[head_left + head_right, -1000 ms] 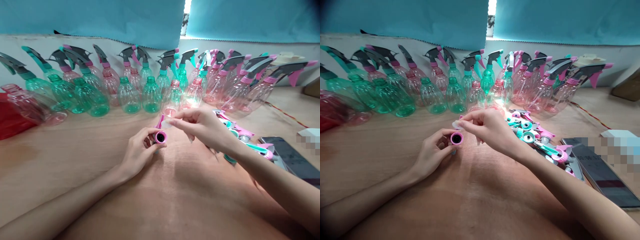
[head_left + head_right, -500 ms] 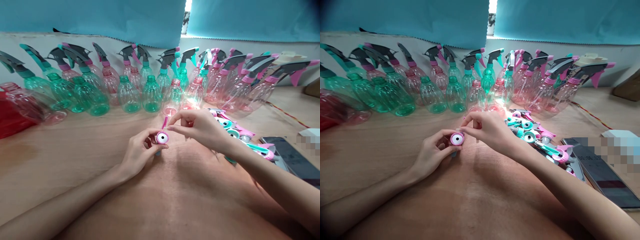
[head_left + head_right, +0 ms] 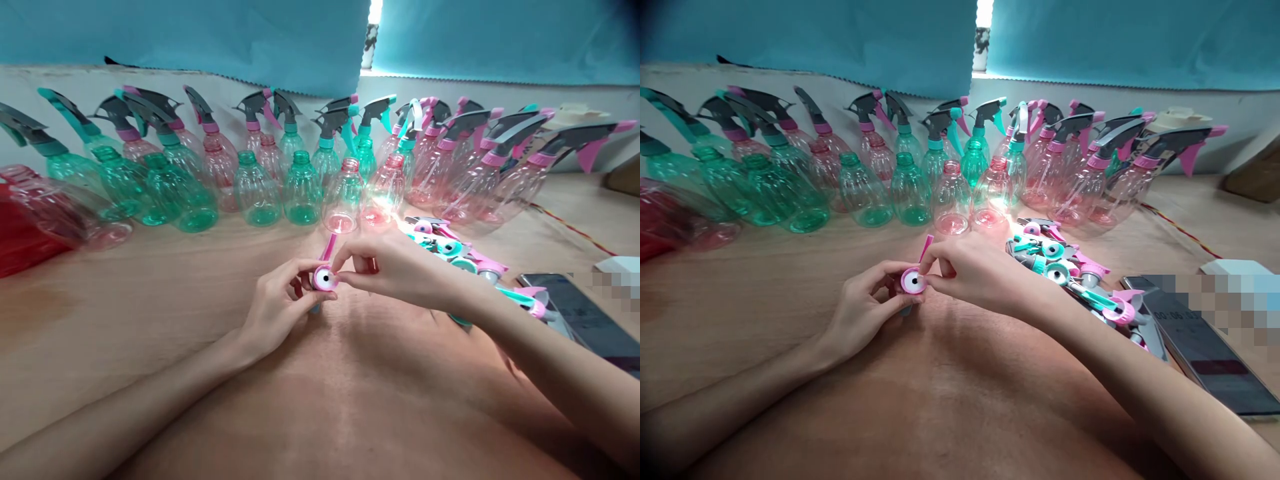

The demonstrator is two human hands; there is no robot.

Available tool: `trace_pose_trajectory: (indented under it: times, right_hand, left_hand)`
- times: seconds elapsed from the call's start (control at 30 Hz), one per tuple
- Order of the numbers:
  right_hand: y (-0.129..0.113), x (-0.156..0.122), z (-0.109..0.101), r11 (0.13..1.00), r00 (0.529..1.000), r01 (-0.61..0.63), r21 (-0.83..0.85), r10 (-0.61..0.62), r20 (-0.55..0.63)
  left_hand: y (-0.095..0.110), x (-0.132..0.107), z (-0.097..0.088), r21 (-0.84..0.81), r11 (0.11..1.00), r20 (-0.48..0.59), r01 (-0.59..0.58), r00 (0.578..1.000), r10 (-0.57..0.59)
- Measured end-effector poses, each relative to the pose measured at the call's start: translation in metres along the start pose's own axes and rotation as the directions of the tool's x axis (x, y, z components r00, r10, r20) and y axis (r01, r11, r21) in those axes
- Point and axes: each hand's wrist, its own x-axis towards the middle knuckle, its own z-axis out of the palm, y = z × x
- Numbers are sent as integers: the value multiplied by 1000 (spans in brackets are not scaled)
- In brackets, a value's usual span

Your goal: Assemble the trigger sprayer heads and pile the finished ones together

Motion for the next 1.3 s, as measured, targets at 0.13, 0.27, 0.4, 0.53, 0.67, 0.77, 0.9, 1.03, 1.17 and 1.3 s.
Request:
trace_pose_trajectory:
  times: [0.13,0.27,0.4,0.53,0.67,0.77,0.9,1.03,1.17,1.3]
  right_hand:
    - [0,-1,1,999,1000,29,-35,-28,9]
    - [-1,-2,1,997,999,41,-68,-40,24]
    - [-3,-2,-2,996,998,52,-70,-49,45]
    - [-8,-2,-6,992,996,50,-120,-41,77]
    - [-9,-3,-7,978,997,50,-204,-37,69]
    - [-7,-4,-3,966,998,63,-252,-56,37]
    - [-3,-3,0,964,998,70,-257,-68,16]
    - [-3,-4,-8,980,994,93,-176,-82,71]
    - [-6,-6,-13,982,983,140,-125,-123,133]
    - [-6,-6,-9,972,979,183,-150,-167,113]
  left_hand:
    - [3,0,0,-4,1000,-2,-16,1000,16]
    - [4,0,0,11,999,20,-34,999,34]
    - [3,-1,-1,37,996,22,-84,996,84]
    - [5,-3,-2,47,991,38,-122,992,120]
    - [4,-2,-1,-21,996,71,-89,993,90]
    - [1,-2,1,-83,996,96,-37,994,45]
    - [-3,-1,2,-109,994,95,8,995,2]
    - [0,-2,2,-76,997,121,-10,993,19]
    - [5,-2,1,-52,999,170,-1,985,10]
    - [4,-1,0,-40,999,169,14,986,-7]
